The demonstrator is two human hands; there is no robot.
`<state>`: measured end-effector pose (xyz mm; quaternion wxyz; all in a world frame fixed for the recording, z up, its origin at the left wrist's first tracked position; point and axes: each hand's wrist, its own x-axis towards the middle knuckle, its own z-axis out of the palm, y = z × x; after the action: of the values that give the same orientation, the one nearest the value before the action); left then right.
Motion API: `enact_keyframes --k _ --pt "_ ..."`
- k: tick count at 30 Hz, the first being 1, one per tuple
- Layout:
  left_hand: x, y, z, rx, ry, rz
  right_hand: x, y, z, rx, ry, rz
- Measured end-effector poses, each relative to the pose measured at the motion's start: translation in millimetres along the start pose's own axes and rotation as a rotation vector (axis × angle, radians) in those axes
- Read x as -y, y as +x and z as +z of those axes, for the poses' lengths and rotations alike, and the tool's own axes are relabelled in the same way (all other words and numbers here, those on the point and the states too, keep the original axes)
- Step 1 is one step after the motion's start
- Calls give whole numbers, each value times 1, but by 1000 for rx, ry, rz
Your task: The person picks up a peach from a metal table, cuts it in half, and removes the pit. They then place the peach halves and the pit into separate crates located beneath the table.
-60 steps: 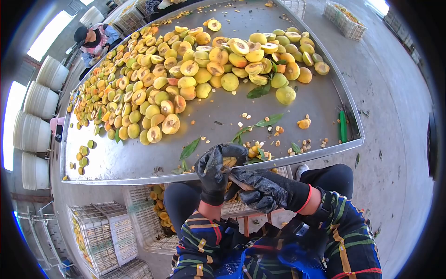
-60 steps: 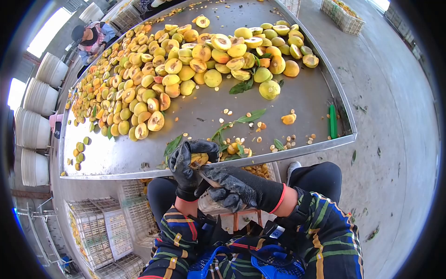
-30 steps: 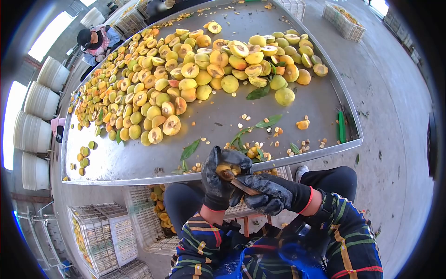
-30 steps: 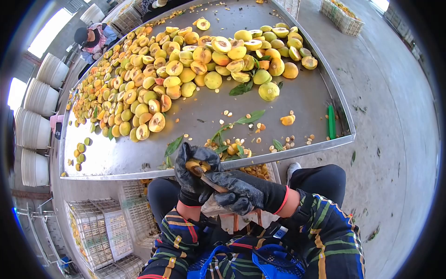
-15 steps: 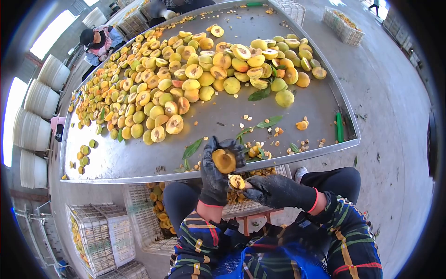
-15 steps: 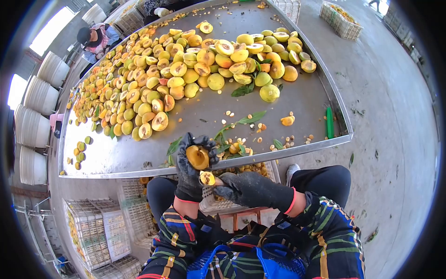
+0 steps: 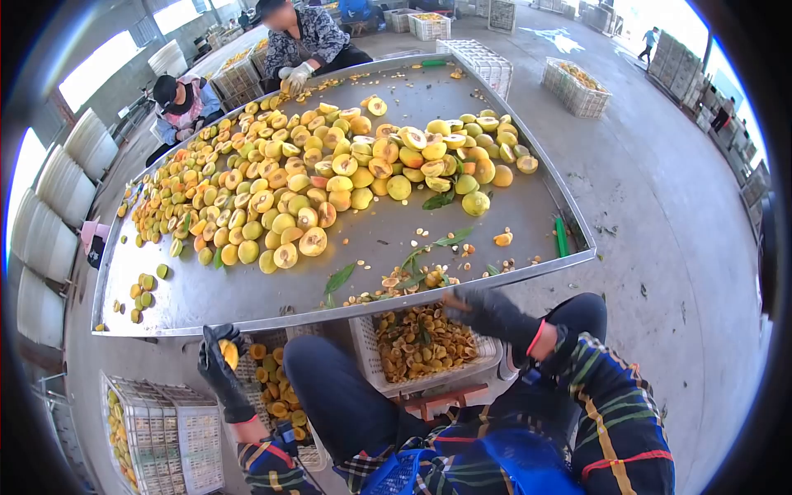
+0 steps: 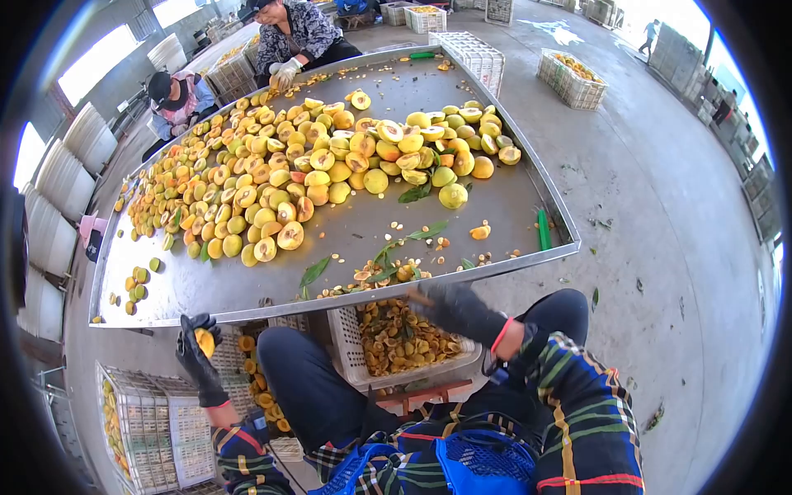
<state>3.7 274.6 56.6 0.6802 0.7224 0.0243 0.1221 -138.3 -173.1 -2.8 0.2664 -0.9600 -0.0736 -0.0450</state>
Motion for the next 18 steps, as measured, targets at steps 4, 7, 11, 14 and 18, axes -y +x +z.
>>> enact_keyframes --k 4,7,11,14,18 --pt "77 28 -107 101 558 47 -86 57 -31 -251 -236 231" --pt "77 23 -98 6 496 153 -124 98 -44 -237 -290 382" --pt "-13 0 4 65 189 24 -159 123 -25 -130 -348 526" --pt "-52 -16 77 265 108 138 -175 125 -21 -144 -253 579" --pt "-50 -37 163 460 -200 -22 -103 110 -67 -148 637 800"
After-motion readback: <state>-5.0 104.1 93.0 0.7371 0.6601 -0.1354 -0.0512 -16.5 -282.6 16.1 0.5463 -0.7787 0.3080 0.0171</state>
